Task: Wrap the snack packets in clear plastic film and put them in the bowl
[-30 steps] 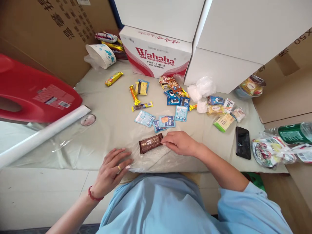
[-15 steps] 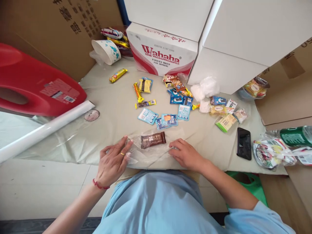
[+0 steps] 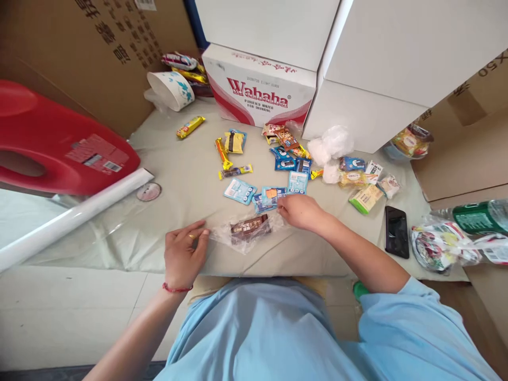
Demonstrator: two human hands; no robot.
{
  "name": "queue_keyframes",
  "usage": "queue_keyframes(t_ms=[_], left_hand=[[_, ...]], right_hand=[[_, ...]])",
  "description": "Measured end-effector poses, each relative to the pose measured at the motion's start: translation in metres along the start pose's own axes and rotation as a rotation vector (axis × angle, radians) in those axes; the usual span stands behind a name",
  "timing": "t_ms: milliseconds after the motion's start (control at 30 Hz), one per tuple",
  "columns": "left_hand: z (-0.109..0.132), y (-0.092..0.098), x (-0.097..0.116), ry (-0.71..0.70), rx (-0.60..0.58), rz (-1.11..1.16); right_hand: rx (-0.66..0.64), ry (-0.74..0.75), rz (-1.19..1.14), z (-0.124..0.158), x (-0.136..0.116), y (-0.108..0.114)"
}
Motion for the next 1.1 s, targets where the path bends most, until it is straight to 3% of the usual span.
queue_keyframes(t_ms=[67, 167, 233, 300, 500, 633, 800, 867, 967, 1100], left_hand=[[-0.002, -0.002, -0.003, 0.028, 0.037, -0.009], [-0.005, -0.005, -0.006, 0.068, 0.037, -0.038], [-0.005, -0.007, -0.006, 0.086, 0.025, -0.05], [-0.004, -0.007, -0.006, 0.097, 0.021, -0.061], [-0.004, -0.005, -0.004, 0.07, 0.027, -0.082], [-0.003, -0.003, -0.006, 0.028, 0.041, -0.035], [0.0, 0.003, -0.009, 0.029, 0.095, 0.017], [0.001, 0.01, -0.005, 0.023, 0.131, 0.004], [0.001, 0.021, 0.013, -0.139, 0.099, 0.03], [0.002, 0.016, 0.043, -0.44, -0.119, 0.151]], right_hand=[[0.095, 0.085, 0.026, -0.002, -0.007, 0.019], [0.213, 0.375, -0.004, 0.005, -0.03, 0.037], [0.279, 0.515, -0.045, 0.017, -0.044, 0.036], [0.347, 0.559, -0.061, 0.029, -0.056, 0.024], [0.369, 0.513, 0.018, 0.027, -0.078, -0.024], [0.315, 0.503, -0.065, 0.004, -0.082, -0.018], [0.099, 0.28, -0.018, -0.026, -0.082, -0.014], [0.088, 0.239, -0.003, -0.032, -0.08, -0.012], [0.193, 0.358, -0.149, -0.029, -0.073, -0.001], [0.286, 0.669, -0.281, -0.002, -0.057, 0.006]])
Point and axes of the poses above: each hand's wrist, its own z-axis away from the middle knuckle, its own y-axis out of the back of the hand, x = y × z, the point moved 5 cm from there along -z, towards the middle knuckle, and after that the axes turned 6 degrees about z, right-handed, at the moved point
